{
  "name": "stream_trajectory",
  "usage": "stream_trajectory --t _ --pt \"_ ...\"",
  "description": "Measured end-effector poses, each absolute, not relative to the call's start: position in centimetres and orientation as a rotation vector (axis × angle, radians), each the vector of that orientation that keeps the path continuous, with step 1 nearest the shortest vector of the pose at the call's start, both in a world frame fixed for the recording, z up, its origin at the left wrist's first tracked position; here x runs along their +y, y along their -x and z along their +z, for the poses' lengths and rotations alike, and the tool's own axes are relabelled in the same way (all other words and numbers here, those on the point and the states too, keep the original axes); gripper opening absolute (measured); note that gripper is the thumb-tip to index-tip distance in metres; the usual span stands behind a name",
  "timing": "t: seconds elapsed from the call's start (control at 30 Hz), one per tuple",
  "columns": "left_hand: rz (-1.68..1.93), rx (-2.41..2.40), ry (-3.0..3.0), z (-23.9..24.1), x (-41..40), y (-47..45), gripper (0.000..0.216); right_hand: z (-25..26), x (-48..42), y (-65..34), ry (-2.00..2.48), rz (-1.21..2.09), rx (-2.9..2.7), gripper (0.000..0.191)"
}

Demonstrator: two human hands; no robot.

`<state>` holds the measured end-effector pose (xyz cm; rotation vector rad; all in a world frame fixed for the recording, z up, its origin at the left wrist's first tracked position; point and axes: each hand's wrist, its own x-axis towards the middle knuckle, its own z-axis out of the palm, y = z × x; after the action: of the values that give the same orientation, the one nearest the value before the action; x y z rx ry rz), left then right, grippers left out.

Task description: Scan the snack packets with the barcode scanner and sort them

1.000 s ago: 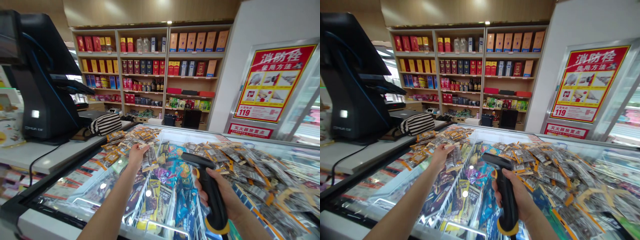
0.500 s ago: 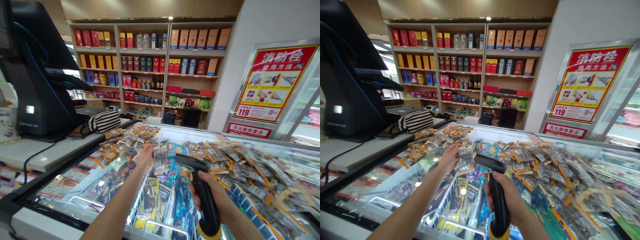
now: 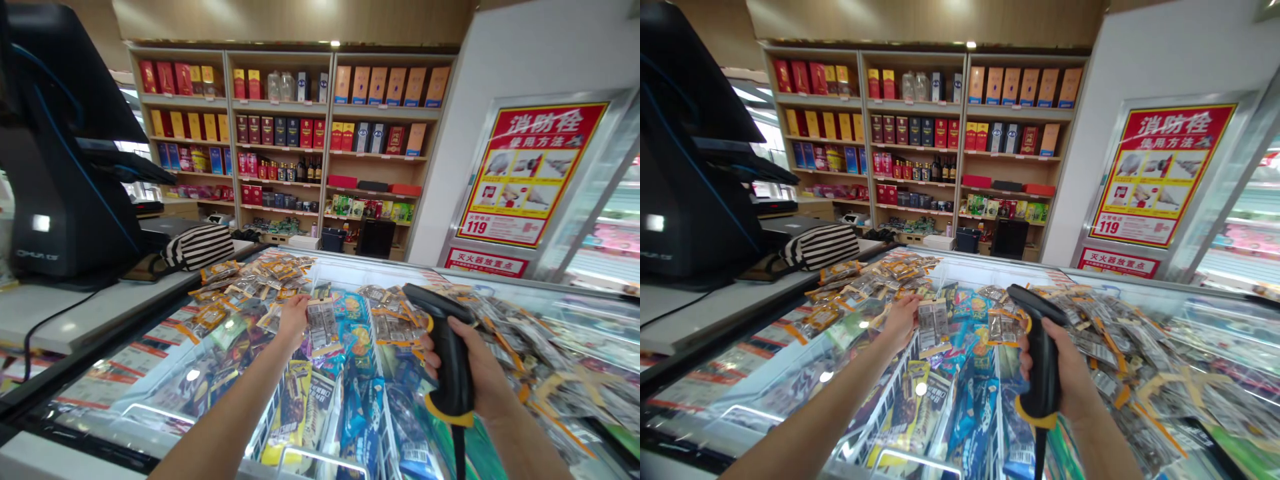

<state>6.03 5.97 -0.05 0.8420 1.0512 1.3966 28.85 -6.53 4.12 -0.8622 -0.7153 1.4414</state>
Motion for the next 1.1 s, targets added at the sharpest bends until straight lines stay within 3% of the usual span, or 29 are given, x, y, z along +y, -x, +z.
stream_trajectory --t 0.3,0.43,0.8,1.1 --pt "1.305 1.056 -0.922 4.4 7.4 -20.7 0.030 4.8 -6.5 -33.2 0.753 1.275 -0.695 0.024" --pt "1.158 1.094 -1.143 4.1 6.1 -24.0 0.025 4.8 -6.6 -33.0 0.738 1.258 -0.691 0.023" --pt "1.032 1.832 -1.462 1.0 8.0 0.6 0.023 3.9 -6.7 -28.9 0.795 1.494 -0.735 0.025" --pt "1.057 1.703 -1.438 -1.2 7.7 0.8 0.022 2.6 -6.8 -25.7 0.912 1.601 -0.863 0.026"
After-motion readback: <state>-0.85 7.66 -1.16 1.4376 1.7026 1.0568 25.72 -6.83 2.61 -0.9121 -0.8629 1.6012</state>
